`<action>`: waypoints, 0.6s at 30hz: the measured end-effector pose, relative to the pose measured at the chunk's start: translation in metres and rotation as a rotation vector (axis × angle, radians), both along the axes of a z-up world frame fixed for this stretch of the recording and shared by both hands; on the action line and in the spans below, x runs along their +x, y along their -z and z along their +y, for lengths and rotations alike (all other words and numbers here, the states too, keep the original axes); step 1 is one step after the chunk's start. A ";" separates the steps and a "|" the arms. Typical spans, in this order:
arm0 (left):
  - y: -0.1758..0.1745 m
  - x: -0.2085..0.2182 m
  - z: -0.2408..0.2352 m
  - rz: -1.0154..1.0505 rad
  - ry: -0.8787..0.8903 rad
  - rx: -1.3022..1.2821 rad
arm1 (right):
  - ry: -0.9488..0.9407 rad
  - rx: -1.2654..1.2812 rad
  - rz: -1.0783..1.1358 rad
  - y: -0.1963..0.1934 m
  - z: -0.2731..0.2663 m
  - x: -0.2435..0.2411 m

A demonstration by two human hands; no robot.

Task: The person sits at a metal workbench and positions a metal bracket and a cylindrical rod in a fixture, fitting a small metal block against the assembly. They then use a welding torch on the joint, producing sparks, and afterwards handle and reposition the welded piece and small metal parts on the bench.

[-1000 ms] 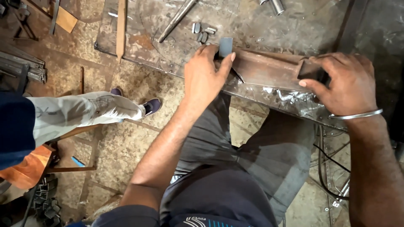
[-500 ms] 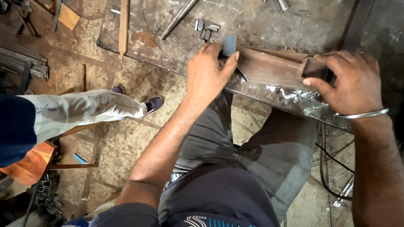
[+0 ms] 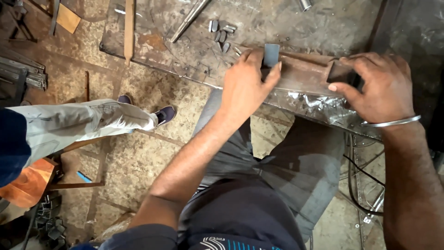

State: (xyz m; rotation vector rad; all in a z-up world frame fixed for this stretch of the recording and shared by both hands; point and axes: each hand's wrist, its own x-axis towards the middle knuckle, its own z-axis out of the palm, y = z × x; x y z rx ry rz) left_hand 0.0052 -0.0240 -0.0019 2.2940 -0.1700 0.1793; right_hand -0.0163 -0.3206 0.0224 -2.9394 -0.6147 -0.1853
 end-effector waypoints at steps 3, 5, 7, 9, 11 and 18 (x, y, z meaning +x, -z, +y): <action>0.010 0.000 -0.001 -0.061 -0.001 0.002 | 0.006 0.008 0.017 -0.005 0.004 0.001; 0.005 0.000 -0.001 0.008 -0.003 -0.017 | 0.006 0.007 0.020 -0.003 0.002 0.000; 0.004 -0.001 0.000 0.076 -0.004 -0.036 | 0.006 0.004 0.023 0.002 -0.001 0.001; 0.007 -0.002 0.001 -0.019 -0.002 -0.038 | -0.002 -0.003 0.028 0.009 -0.008 0.000; 0.008 -0.001 0.002 -0.007 0.007 -0.040 | -0.002 0.001 0.028 0.010 -0.009 0.000; 0.000 0.000 0.009 -0.035 0.011 -0.123 | -0.013 0.097 0.005 0.005 0.002 -0.003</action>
